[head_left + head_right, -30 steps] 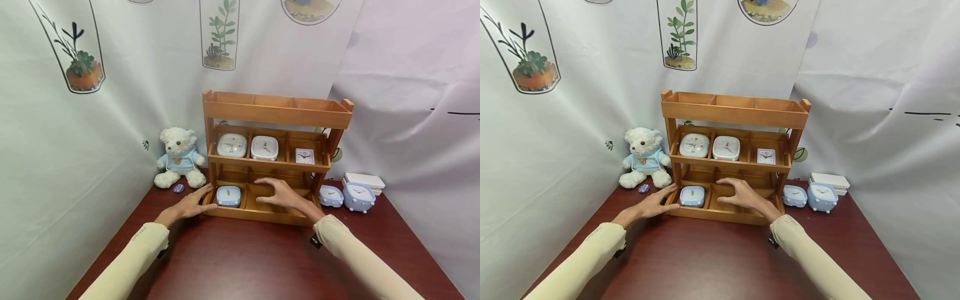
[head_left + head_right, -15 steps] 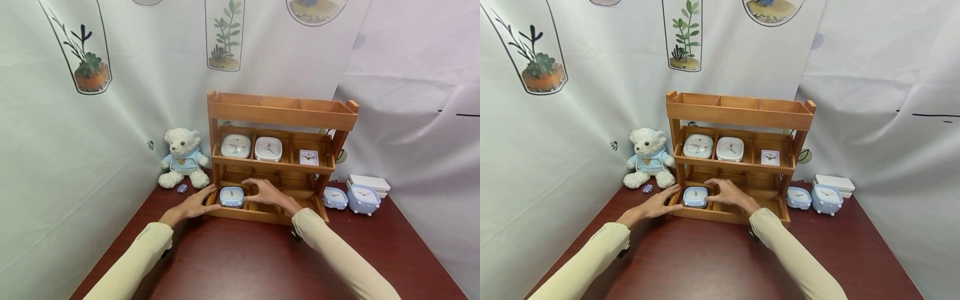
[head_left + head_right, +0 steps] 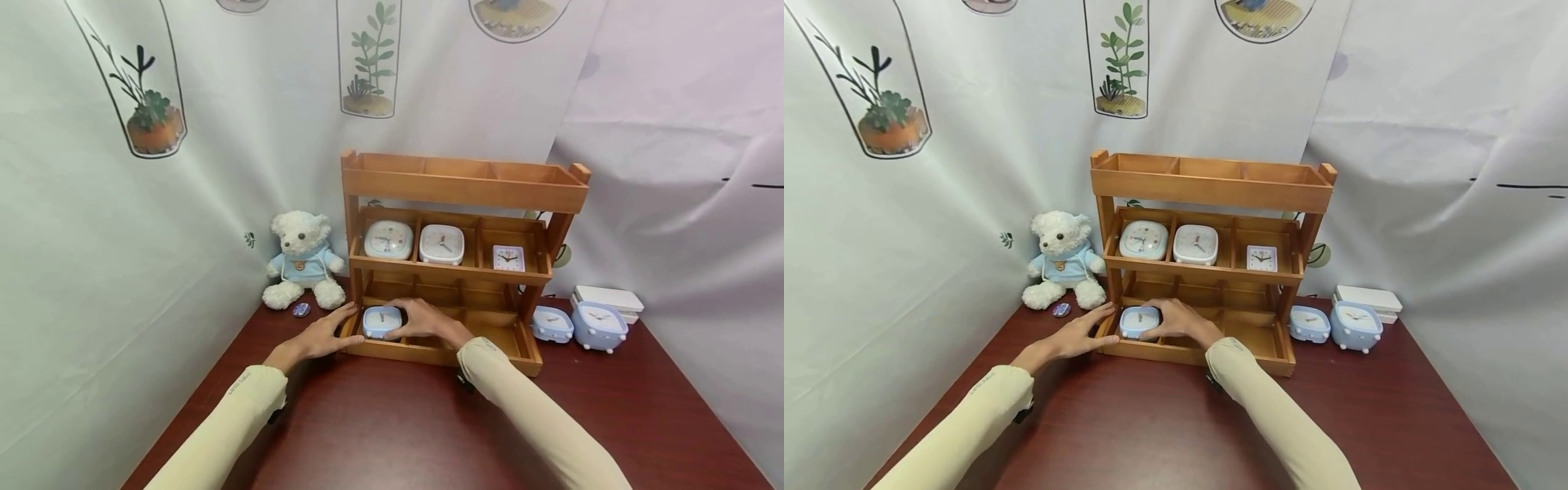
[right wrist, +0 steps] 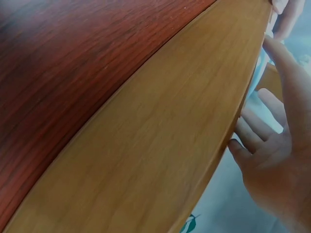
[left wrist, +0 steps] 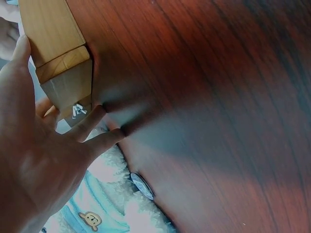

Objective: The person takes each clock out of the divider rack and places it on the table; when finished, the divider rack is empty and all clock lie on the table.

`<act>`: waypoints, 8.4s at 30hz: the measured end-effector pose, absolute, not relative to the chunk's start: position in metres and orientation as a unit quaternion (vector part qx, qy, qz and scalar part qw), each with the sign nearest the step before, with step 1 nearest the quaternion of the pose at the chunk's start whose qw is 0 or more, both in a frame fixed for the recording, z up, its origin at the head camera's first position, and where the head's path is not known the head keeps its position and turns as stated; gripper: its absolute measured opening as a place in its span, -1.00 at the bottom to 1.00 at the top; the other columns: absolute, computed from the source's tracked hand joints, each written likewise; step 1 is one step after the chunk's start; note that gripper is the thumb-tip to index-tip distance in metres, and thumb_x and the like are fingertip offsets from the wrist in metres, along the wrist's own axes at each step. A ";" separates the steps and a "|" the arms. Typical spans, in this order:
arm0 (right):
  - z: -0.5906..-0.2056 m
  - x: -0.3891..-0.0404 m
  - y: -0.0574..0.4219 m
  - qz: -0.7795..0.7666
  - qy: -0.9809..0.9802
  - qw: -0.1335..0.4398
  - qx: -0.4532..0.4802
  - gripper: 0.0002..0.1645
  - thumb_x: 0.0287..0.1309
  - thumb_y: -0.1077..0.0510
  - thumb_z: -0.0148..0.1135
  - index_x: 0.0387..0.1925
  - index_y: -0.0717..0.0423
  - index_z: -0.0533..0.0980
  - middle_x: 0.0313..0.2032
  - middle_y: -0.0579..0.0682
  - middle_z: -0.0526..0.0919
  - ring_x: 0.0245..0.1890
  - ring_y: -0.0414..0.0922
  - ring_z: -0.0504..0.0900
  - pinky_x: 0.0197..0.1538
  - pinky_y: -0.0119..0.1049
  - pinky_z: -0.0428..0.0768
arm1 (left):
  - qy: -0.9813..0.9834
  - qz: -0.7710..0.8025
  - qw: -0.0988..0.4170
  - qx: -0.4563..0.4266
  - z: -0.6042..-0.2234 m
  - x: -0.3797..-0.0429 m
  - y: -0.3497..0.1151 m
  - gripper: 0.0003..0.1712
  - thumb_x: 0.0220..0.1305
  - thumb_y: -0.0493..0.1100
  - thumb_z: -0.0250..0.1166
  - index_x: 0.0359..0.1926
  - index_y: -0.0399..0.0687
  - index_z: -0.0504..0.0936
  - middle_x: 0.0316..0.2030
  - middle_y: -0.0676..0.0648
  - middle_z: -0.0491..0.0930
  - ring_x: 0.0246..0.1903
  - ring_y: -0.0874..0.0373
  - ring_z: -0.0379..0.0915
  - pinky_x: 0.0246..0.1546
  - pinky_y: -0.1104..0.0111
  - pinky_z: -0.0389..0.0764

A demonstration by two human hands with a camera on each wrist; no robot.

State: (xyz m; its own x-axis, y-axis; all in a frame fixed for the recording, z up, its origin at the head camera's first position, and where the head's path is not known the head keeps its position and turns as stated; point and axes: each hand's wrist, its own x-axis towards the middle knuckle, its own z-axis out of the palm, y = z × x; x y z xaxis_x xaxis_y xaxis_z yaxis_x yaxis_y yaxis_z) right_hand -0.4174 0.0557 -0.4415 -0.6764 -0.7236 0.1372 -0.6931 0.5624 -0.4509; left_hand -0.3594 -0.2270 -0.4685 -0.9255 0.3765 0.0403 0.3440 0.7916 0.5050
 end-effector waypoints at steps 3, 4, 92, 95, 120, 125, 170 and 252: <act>-0.440 -0.417 0.052 -0.241 0.881 0.034 -0.405 -0.10 0.08 -0.15 0.61 0.37 0.13 0.51 0.22 0.09 0.64 0.08 -0.05 0.64 0.08 -0.16 0.60 | 0.945 0.261 0.029 0.193 -0.468 -0.361 -0.225 0.05 0.37 0.42 0.24 0.64 -0.01 0.15 0.64 -0.04 0.00 0.55 -0.21 0.03 0.43 -0.21 0.18; -0.440 -0.418 0.050 -0.240 0.881 0.035 -0.406 -0.11 0.08 -0.14 0.61 0.37 0.12 0.51 0.21 0.09 0.65 0.06 -0.05 0.64 0.07 -0.17 0.60 | 0.945 0.262 0.029 0.194 -0.467 -0.361 -0.224 0.05 0.37 0.41 0.24 0.64 -0.01 0.15 0.64 -0.04 0.00 0.55 -0.22 0.03 0.43 -0.22 0.19; -0.385 -0.338 0.320 -0.157 0.930 -0.157 -0.293 -0.26 -0.09 -0.29 0.65 0.13 -0.08 0.74 0.21 0.23 0.63 0.20 0.29 0.57 0.12 0.26 0.54 | 0.940 0.272 0.020 0.205 -0.469 -0.358 -0.228 0.04 0.39 0.38 0.25 0.62 -0.13 0.17 0.62 -0.18 0.05 0.54 -0.29 0.04 0.42 -0.27 0.16; -0.386 -0.337 0.337 -0.158 0.928 -0.171 -0.290 -0.28 -0.11 -0.24 0.67 0.10 -0.04 0.75 0.18 0.27 0.65 0.18 0.30 0.59 0.09 0.25 0.55 | 0.939 0.275 0.019 0.207 -0.469 -0.358 -0.229 0.05 0.39 0.38 0.25 0.62 -0.13 0.17 0.62 -0.19 0.05 0.54 -0.30 0.03 0.41 -0.27 0.15; -0.436 -0.330 0.388 -0.158 0.936 -0.134 -0.284 -0.32 -0.12 -0.21 0.70 0.02 0.03 0.76 0.10 0.36 0.67 0.07 0.29 0.67 -0.04 0.17 0.64 | 0.940 0.268 0.016 0.208 -0.469 -0.358 -0.230 0.06 0.39 0.40 0.24 0.62 -0.15 0.16 0.61 -0.19 0.07 0.52 -0.30 0.07 0.40 -0.28 0.18; -0.443 -0.331 0.387 -0.164 0.931 -0.132 -0.297 -0.34 -0.14 -0.16 0.72 0.00 0.07 0.76 0.08 0.35 0.68 0.08 0.31 0.66 0.00 0.24 0.61 | 0.940 0.271 0.019 0.206 -0.469 -0.357 -0.229 0.06 0.39 0.39 0.24 0.63 -0.15 0.15 0.61 -0.20 0.06 0.52 -0.32 0.06 0.40 -0.29 0.17; -0.368 -0.331 0.339 -0.219 0.880 -0.255 -0.336 -0.45 0.01 0.22 0.64 0.10 0.12 0.69 -0.03 0.03 0.79 -0.10 -0.09 0.77 -0.04 -0.30 0.69 | 0.939 0.272 0.016 0.211 -0.468 -0.354 -0.231 0.06 0.40 0.38 0.24 0.62 -0.17 0.16 0.61 -0.23 0.07 0.52 -0.32 0.06 0.40 -0.28 0.18; -0.270 -0.373 0.279 -0.252 0.883 -0.238 -0.315 -0.59 0.30 0.17 0.45 0.17 0.09 0.68 0.09 0.15 0.66 0.13 0.11 0.60 -0.01 -0.11 0.70 | 0.940 0.269 0.010 0.209 -0.470 -0.355 -0.232 0.05 0.39 0.40 0.23 0.63 -0.11 0.16 0.62 -0.21 0.02 0.53 -0.34 0.03 0.37 -0.33 0.17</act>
State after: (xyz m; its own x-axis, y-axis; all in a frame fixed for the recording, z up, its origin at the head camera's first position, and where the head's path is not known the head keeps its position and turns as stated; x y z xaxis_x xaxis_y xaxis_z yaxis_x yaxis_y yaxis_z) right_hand -0.3731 0.2794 -0.2697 -0.6878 -0.4372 0.5795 -0.6774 0.6735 -0.2959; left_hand -0.3545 -0.2318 -0.4704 -0.9126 0.3980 0.0930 0.3869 0.7677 0.5108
